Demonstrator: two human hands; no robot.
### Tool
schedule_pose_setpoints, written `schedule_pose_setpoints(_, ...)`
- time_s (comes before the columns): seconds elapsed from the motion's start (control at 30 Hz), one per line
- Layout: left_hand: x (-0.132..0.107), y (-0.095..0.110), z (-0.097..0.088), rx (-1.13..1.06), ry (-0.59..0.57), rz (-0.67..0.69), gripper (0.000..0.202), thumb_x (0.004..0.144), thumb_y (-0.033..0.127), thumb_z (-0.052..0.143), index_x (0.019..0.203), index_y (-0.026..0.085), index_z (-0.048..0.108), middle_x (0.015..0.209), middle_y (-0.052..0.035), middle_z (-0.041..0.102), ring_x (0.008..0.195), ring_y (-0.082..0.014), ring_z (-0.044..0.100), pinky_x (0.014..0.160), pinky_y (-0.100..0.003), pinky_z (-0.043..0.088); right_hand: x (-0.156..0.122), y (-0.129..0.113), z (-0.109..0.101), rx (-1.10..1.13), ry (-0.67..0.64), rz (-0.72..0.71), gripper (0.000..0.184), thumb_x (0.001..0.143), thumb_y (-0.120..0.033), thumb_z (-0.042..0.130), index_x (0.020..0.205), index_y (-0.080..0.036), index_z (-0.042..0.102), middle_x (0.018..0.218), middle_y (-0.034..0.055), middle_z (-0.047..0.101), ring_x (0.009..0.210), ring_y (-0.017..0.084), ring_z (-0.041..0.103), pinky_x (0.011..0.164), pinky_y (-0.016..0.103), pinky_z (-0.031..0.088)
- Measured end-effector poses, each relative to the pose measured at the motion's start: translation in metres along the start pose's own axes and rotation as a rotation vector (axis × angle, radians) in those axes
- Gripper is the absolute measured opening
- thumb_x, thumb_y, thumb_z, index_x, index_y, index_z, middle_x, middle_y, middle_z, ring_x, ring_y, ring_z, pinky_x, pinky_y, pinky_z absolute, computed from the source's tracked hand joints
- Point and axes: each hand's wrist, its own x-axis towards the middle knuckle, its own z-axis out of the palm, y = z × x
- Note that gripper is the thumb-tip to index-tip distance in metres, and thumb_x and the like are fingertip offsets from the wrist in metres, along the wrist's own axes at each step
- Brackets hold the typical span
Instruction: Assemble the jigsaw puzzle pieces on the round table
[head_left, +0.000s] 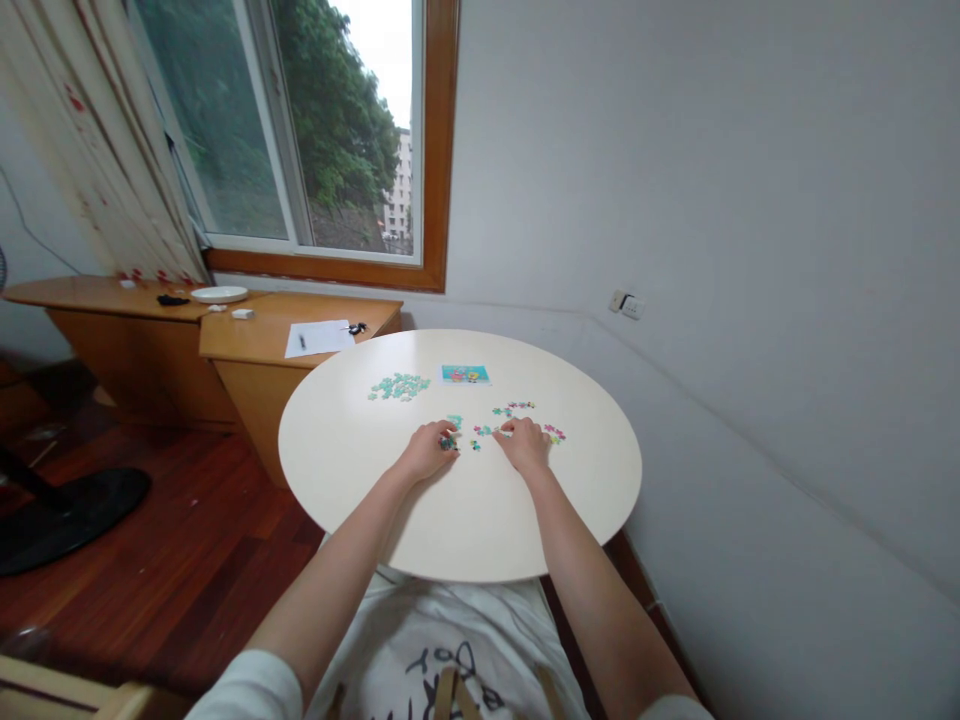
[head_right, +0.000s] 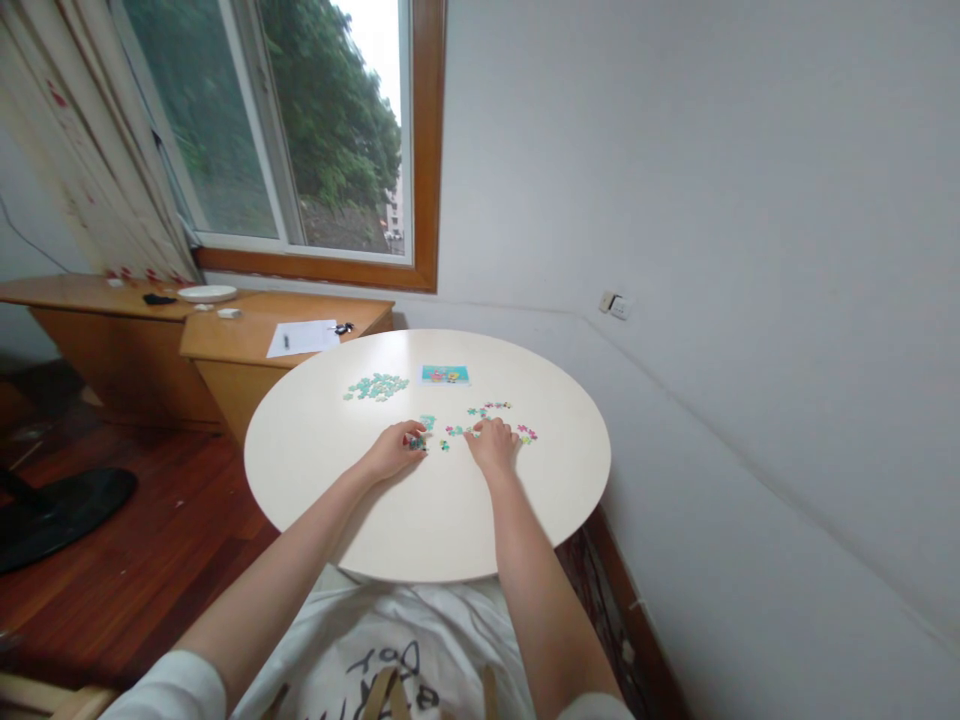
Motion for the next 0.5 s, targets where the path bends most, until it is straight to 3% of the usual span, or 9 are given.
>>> schedule_pose_setpoints(0.23,0.001,0.001,-0.002,0.108,0.042,-0.083,0.038,0.068,0.026,0.069,0.105,0.019,0.064,0.1,-0.008,0.065,0.089,-0.02,0.061,0.08,-0.028,0.045,-0.001,-0.002,-0.002,0.016,-0.005,0.006,0.023,0.08,-0.039,0.057,0.089,-0.023,0.07,0.104,0.0075,0.062,0.102,0.023,0.054,0.088,0.038,0.035)
schedule_pose_setpoints(0.5,-0.003,0.01,-0.011,0.296,0.014,-0.194,0.046,0.065,0.046,0.07,0.103,0.019,0.067,0.113,-0.0124,0.061,0.101,-0.0273,0.056,0.083,-0.032,0.042,0.0,-0.001,-0.001,0.038,-0.018,0.005,0.021,0.081,-0.037,0.057,0.09,-0.022,0.069,0.105,0.007,0.063,0.104,0.023,0.054,0.089,0.038,0.034)
